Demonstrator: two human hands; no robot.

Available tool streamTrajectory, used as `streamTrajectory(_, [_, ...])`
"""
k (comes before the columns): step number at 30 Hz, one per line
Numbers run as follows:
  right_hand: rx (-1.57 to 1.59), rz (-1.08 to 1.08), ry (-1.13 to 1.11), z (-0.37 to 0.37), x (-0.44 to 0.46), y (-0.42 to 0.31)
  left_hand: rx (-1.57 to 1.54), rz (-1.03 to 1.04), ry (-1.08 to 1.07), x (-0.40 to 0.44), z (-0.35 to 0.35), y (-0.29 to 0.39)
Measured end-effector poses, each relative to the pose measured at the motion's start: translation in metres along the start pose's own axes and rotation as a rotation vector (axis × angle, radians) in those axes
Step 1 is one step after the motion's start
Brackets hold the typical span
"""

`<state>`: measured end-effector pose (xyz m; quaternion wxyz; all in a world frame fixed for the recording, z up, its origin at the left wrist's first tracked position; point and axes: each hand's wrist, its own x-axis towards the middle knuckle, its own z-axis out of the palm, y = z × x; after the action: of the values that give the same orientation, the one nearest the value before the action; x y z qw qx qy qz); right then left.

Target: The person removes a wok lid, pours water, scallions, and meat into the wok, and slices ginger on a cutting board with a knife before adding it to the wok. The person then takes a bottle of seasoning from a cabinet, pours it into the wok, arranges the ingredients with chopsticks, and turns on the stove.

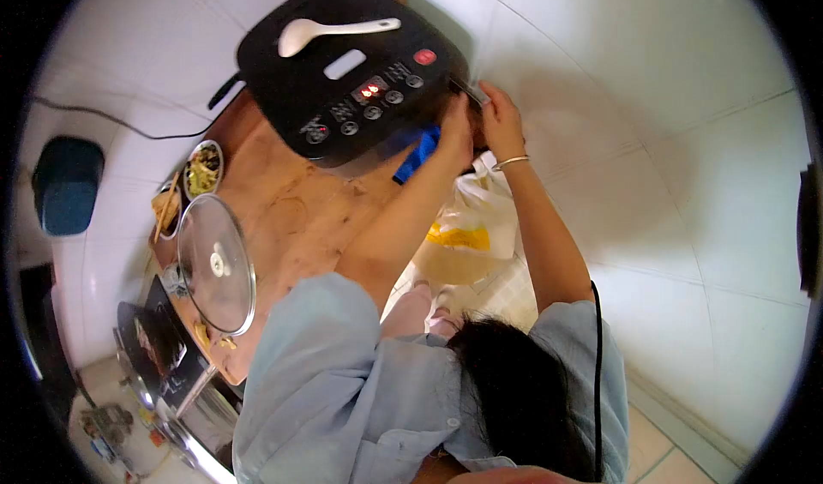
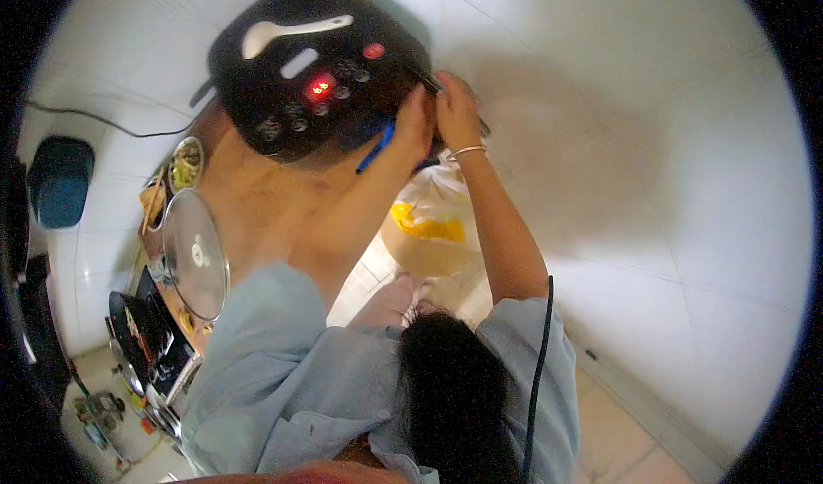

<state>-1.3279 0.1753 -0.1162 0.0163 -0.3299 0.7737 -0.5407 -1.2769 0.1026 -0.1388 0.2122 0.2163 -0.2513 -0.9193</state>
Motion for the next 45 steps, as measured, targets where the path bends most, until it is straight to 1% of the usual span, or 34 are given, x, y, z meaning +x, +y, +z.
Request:
streamTrajectory(1, [0.145, 0.092, -0.004, 0.004, 0.012, -0.011, 0.115, 0.019, -0.033, -0.019, -0.009, 0.001])
streamTrajectory(2, [0.236, 0.122, -0.002, 0.009, 0.023, -0.023, 0.230, 0.041, -0.060, -0.042, -0.020, 0.001])
streamTrajectory(3, [0.328, 0.159, -0.005, 0.014, 0.032, -0.033, 0.411, 0.080, 0.008, -0.091, -0.008, 0.024])
streamTrajectory(4, [0.417, 0.201, -0.014, 0.019, 0.038, -0.044, 0.516, 0.106, -0.051, -0.112, -0.023, 0.032])
streamTrajectory(5, [0.502, 0.243, -0.025, 0.024, 0.045, -0.055, 0.648, 0.289, -0.122, -0.139, -0.028, 0.052])
streamTrajectory(6, [0.566, 0.143, 0.015, 0.037, 0.054, -0.057, 0.781, 0.474, -0.187, -0.167, -0.029, 0.078])
streamTrajectory(7, [0.718, 0.272, -0.081, 0.039, 0.057, -0.075, 0.915, 0.656, -0.244, -0.190, -0.030, 0.104])
streamTrajectory(9, [0.989, 0.559, -0.287, 0.031, 0.048, -0.121, 0.926, 0.921, 0.122, -0.208, -0.034, 0.150])
streamTrajectory(10, [0.930, 0.637, -0.257, 0.027, 0.037, -0.141, 0.984, 1.013, 0.271, -0.207, -0.041, 0.171])
streamTrajectory(11, [0.910, 0.659, -0.243, 0.033, 0.041, -0.133, 1.038, 1.096, 0.423, -0.200, -0.047, 0.190])
streamTrajectory(13, [0.870, 0.703, -0.211, 0.045, 0.055, -0.088, 0.918, 0.881, 0.493, -0.156, -0.084, 0.200])
streamTrajectory(14, [0.793, 0.737, -0.242, 0.043, 0.057, -0.084, 0.851, 0.777, 0.520, -0.148, -0.098, 0.200])
streamTrajectory(17, [0.774, 0.702, -0.386, 0.044, 0.060, -0.080, 0.548, 0.541, 0.278, -0.158, -0.076, 0.203])
streamTrajectory(18, [0.785, 0.687, -0.405, 0.041, 0.057, -0.087, 0.376, 0.472, 0.262, -0.167, -0.060, 0.201])
streamTrajectory(21, [0.745, 0.691, -0.419, 0.044, 0.059, -0.084, 0.339, 0.541, 0.334, -0.157, -0.061, 0.190])
streamTrajectory(24, [0.779, 0.663, -0.478, 0.045, 0.056, -0.089, 0.575, 0.640, 0.394, -0.140, -0.089, 0.192])
streamTrajectory(27, [0.774, 0.679, -0.442, 0.053, 0.061, -0.086, 0.509, 0.560, 0.407, -0.145, -0.091, 0.193])
streamTrajectory(30, [0.819, 0.664, -0.459, 0.058, 0.058, -0.098, 0.357, 0.463, 0.420, -0.165, -0.065, 0.200])
streamTrajectory(33, [0.743, 0.681, -0.479, 0.074, 0.067, -0.091, 0.422, 0.429, 0.535, -0.175, -0.051, 0.212])
streamTrajectory(36, [0.729, 0.710, -0.487, 0.080, 0.073, -0.084, 0.463, 0.395, 0.536, -0.183, -0.045, 0.217])
streamTrajectory(39, [0.755, 0.705, -0.430, 0.086, 0.072, -0.082, 0.499, 0.573, 0.452, -0.163, -0.077, 0.212])
streamTrajectory(40, [0.746, 0.666, -0.448, 0.086, 0.069, -0.081, 0.470, 0.557, 0.449, -0.159, -0.082, 0.212])
streamTrajectory(41, [0.740, 0.682, -0.432, 0.085, 0.068, -0.081, 0.441, 0.540, 0.447, -0.155, -0.086, 0.212])
streamTrajectory(43, [0.727, 0.714, -0.406, 0.084, 0.070, -0.085, 0.536, 0.687, 0.437, -0.145, -0.096, 0.207])
streamTrajectory(44, [0.731, 0.714, -0.400, 0.084, 0.072, -0.084, 0.462, 0.659, 0.431, -0.145, -0.095, 0.206])
streamTrajectory(45, [0.732, 0.718, -0.394, 0.084, 0.074, -0.080, 0.470, 0.658, 0.437, -0.147, -0.094, 0.206])
